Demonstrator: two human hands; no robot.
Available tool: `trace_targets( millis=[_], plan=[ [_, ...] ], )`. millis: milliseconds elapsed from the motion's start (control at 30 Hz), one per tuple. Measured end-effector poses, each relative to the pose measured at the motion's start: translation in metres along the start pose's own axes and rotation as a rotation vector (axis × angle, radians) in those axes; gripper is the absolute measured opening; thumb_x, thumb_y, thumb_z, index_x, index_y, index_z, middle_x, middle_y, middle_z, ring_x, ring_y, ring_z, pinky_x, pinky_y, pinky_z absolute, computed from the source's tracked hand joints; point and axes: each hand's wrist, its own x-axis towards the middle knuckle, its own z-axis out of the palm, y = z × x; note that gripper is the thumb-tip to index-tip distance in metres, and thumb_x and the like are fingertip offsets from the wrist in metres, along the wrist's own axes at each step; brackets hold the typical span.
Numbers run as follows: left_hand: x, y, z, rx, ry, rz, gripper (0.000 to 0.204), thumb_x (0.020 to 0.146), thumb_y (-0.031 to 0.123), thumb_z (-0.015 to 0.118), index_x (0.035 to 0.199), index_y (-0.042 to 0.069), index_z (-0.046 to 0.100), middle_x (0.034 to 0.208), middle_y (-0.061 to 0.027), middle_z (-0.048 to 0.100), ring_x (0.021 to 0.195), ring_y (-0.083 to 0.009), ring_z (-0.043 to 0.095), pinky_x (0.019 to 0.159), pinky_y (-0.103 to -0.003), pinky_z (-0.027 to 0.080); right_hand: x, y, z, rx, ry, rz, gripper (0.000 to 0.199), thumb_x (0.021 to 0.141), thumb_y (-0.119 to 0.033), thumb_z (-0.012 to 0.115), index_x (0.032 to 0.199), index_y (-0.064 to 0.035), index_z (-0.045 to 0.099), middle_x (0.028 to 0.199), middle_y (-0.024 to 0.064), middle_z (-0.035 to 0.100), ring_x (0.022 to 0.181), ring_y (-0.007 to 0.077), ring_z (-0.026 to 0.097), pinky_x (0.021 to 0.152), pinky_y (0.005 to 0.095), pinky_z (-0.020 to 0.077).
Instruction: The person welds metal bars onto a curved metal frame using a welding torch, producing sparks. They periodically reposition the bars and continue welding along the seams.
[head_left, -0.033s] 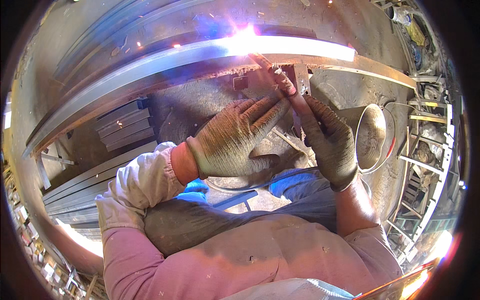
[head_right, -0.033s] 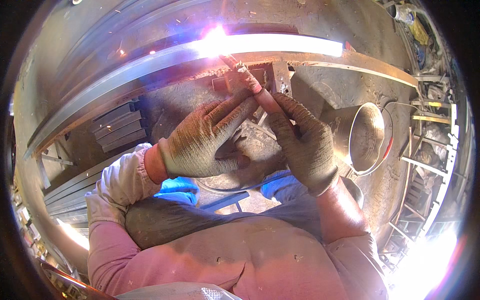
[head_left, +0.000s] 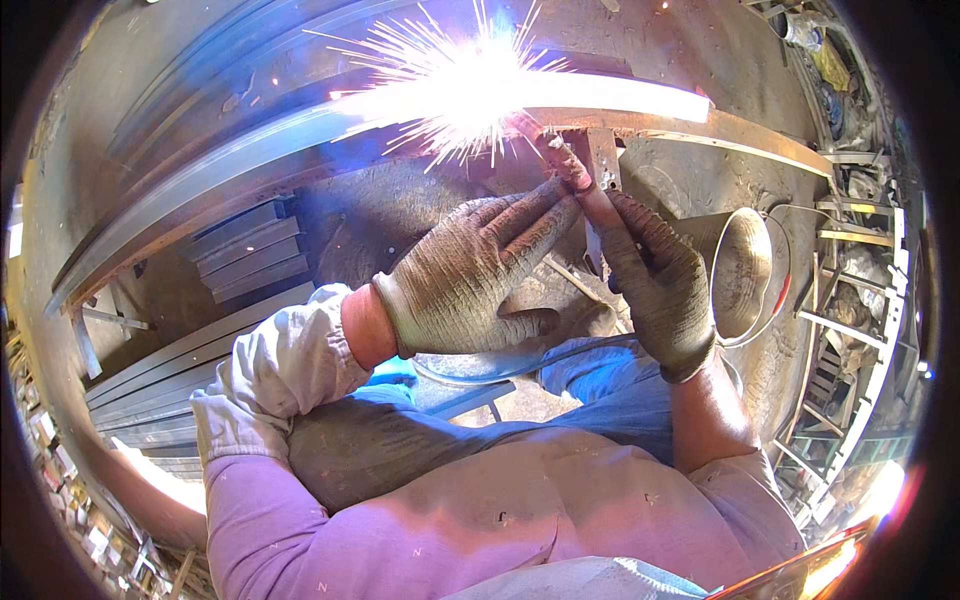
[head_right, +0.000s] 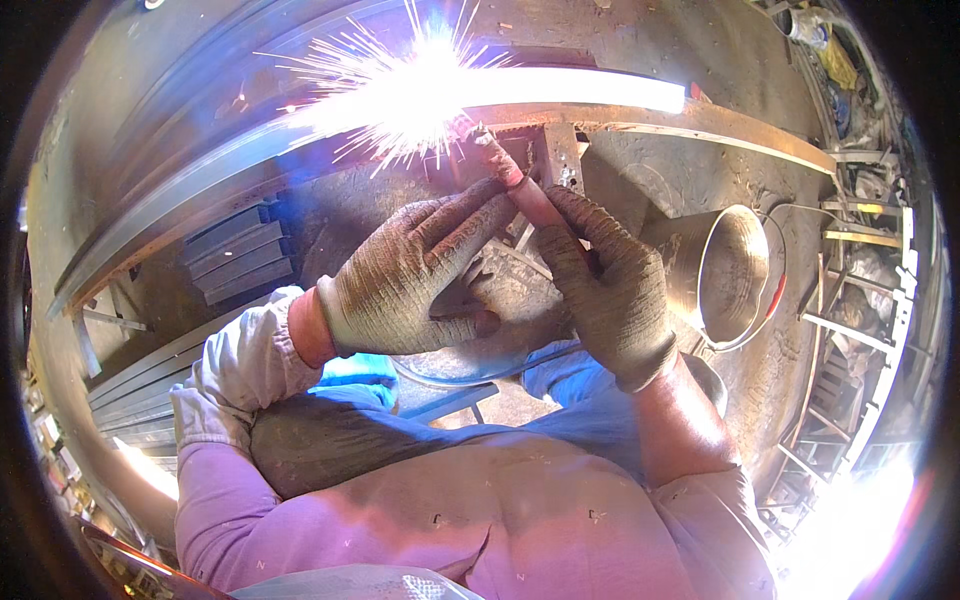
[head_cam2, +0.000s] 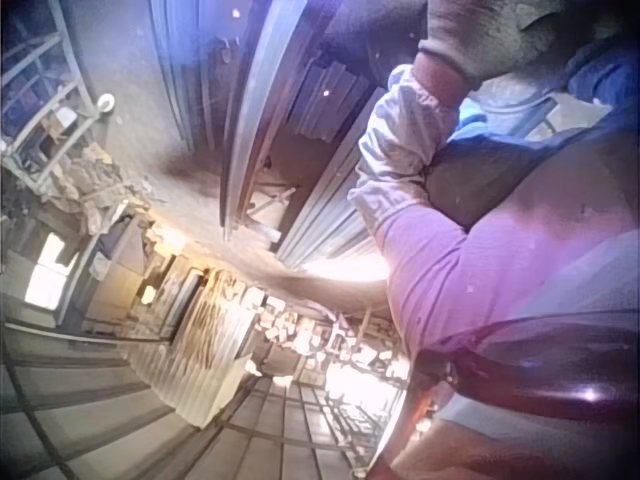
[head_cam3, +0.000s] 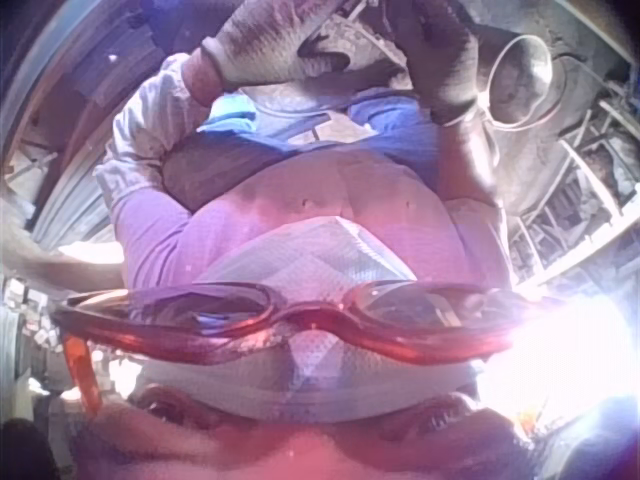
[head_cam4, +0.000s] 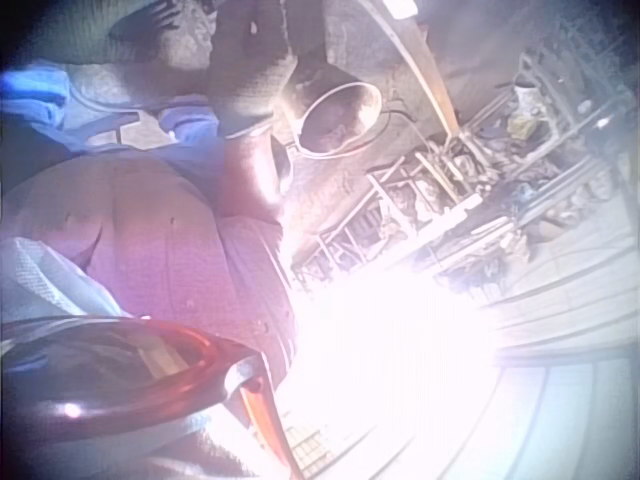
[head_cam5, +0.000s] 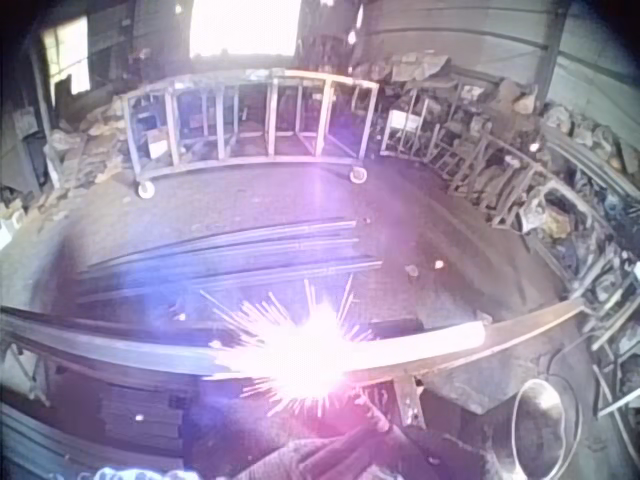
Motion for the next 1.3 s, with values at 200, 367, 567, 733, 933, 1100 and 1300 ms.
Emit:
trace_targets(
  millis=[200,367,567,733,933,1100,1300],
  plan=[
    [0.002,0.004,-0.005,0.033,-0.024,0.003,0.114,0.097,0.056,0.084,0.178,-0.007,0.036,0.181,-0.0301,0.043,0.159,-0.0450,0.054,0.131,-0.055,0.045,0.001,0.003,0.000,0.016,-0.009,-0.033,0.042,0.119,-0.025,0.075,0.154,-0.0028,0.074,0.115,0.0074,0.083,0.103,0.0096,0.074,0.090,0.0294,0.0621],
    [0.001,0.004,-0.004,0.043,-0.005,0.009,0.111,0.098,0.058,0.084,0.177,-0.007,0.040,0.180,-0.0305,0.045,0.158,-0.0451,0.055,0.131,-0.055,0.044,0.000,0.006,-0.002,-0.007,-0.013,-0.084,0.041,0.120,-0.025,0.074,0.154,-0.0031,0.074,0.115,0.0062,0.083,0.105,0.0093,0.073,0.091,0.0295,0.0621],
    [-0.001,0.000,-0.001,0.053,-0.032,-0.017,0.110,0.097,0.059,0.084,0.176,-0.005,0.042,0.174,-0.0295,0.052,0.153,-0.0456,0.058,0.131,-0.056,0.045,0.001,-0.007,0.000,0.036,-0.034,0.026,0.041,0.119,-0.027,0.075,0.152,-0.0016,0.076,0.114,0.0038,0.082,0.100,0.0067,0.070,0.086,0.0270,0.0603],
    [0.000,0.000,0.000,0.075,-0.032,0.002,0.111,0.099,0.060,0.082,0.178,-0.004,0.039,0.178,-0.0287,0.047,0.152,-0.0450,0.059,0.130,-0.055,0.046,0.000,0.005,0.002,0.004,0.021,-0.043,0.039,0.120,-0.029,0.074,0.150,-0.0034,0.078,0.100,-0.0020,0.075,0.086,0.0046,0.063,0.076,0.0246,0.0536],
    [0.000,0.004,-0.005,0.055,-0.039,-0.001,0.115,0.100,0.061,0.081,0.181,-0.004,0.033,0.183,-0.0292,0.040,0.154,-0.0445,0.057,0.130,-0.053,0.046,0.000,0.006,0.001,0.009,0.000,-0.035,0.041,0.119,-0.025,0.075,0.152,-0.0013,0.075,0.108,0.0029,0.079,0.094,0.0071,0.068,0.082,0.0268,0.0583],
    [0.001,0.005,-0.005,0.101,-0.048,0.010,0.114,0.099,0.061,0.081,0.180,-0.004,0.034,0.182,-0.0300,0.041,0.156,-0.0445,0.056,0.130,-0.055,0.046,-0.001,0.007,-0.002,-0.009,-0.004,-0.044,0.042,0.118,-0.022,0.076,0.154,0.0009,0.073,0.116,0.0071,0.083,0.103,0.0088,0.072,0.088,0.0283,0.0621],
    [-0.004,0.001,0.001,0.052,-0.028,-0.012,0.118,0.091,0.046,0.093,0.183,0.001,0.034,0.188,-0.0247,0.034,0.157,-0.0464,0.055,0.128,-0.055,0.047,-0.003,-0.002,-0.001,0.022,-0.034,-0.015,0.042,0.120,-0.022,0.073,0.156,0.0010,0.072,0.116,0.0040,0.080,0.099,0.0083,0.070,0.085,0.0269,0.0601]
  ],
)
